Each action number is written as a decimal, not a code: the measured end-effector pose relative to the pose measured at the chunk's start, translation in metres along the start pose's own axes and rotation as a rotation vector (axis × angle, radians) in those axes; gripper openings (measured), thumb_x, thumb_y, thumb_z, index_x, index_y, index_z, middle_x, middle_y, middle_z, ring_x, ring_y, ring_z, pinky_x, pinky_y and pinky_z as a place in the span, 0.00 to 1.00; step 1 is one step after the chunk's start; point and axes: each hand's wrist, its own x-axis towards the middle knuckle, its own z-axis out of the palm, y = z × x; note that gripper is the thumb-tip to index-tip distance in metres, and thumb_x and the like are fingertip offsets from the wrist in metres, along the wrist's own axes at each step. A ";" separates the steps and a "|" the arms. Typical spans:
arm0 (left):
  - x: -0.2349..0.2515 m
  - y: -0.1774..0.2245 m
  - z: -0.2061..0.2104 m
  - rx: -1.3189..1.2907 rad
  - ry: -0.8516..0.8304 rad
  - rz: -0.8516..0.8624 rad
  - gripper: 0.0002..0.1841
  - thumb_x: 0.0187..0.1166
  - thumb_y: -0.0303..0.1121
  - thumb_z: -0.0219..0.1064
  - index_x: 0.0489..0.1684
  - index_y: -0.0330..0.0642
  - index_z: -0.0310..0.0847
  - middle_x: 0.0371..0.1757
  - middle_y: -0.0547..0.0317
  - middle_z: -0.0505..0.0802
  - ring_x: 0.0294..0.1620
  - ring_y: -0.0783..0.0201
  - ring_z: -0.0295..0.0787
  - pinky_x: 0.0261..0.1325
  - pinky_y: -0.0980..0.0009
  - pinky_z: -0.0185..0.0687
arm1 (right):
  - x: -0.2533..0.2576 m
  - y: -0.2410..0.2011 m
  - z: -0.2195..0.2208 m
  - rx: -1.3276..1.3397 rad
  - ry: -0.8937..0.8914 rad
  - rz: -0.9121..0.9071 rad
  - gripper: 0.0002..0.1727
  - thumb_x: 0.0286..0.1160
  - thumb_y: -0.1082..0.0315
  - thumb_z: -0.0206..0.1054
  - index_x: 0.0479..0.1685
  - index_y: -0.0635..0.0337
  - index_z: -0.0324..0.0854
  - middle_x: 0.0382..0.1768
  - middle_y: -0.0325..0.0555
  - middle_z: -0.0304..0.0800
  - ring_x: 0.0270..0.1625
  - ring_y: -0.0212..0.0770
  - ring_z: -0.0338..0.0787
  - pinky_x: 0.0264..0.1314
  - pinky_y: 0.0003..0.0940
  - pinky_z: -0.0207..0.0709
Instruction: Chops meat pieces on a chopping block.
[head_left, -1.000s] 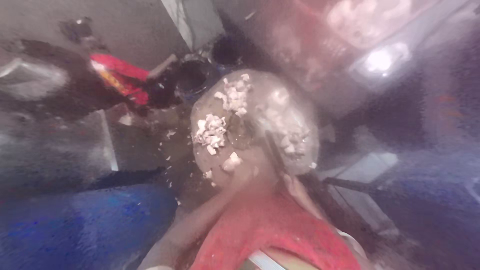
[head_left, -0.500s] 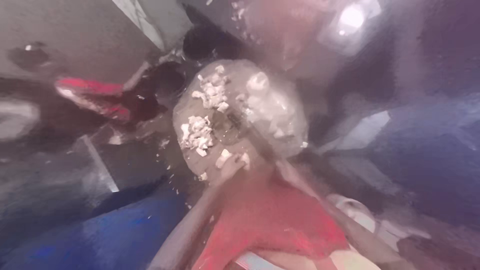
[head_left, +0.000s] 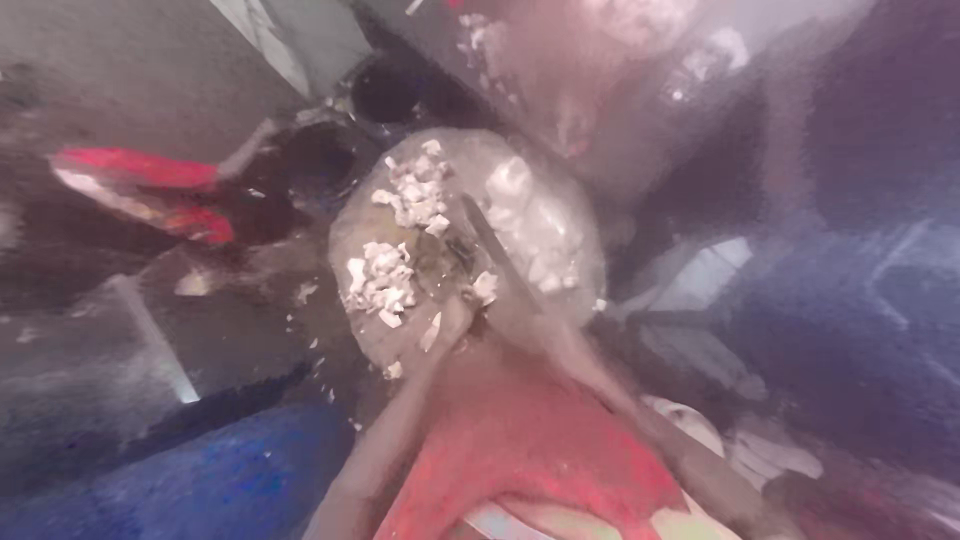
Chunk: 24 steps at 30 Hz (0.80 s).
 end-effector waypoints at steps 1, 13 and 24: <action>-0.006 0.007 -0.003 -0.005 0.009 0.020 0.22 0.78 0.36 0.72 0.66 0.34 0.79 0.51 0.45 0.92 0.51 0.55 0.91 0.60 0.55 0.86 | 0.006 -0.001 0.003 0.000 -0.020 -0.019 0.34 0.92 0.46 0.46 0.85 0.61 0.67 0.68 0.53 0.85 0.64 0.38 0.89 0.69 0.39 0.84; -0.013 -0.010 -0.024 0.071 -0.016 -0.051 0.24 0.78 0.46 0.72 0.63 0.36 0.82 0.48 0.46 0.93 0.48 0.55 0.92 0.57 0.54 0.88 | 0.026 0.035 0.020 -0.202 -0.093 0.184 0.30 0.93 0.47 0.46 0.77 0.60 0.75 0.58 0.54 0.90 0.59 0.45 0.90 0.69 0.48 0.82; 0.005 -0.007 -0.073 0.311 -0.191 -0.104 0.29 0.77 0.57 0.67 0.69 0.47 0.82 0.60 0.43 0.91 0.62 0.44 0.89 0.67 0.37 0.80 | 0.006 0.099 -0.003 -0.244 -0.196 0.331 0.35 0.90 0.40 0.49 0.74 0.61 0.78 0.58 0.58 0.91 0.60 0.50 0.92 0.70 0.53 0.81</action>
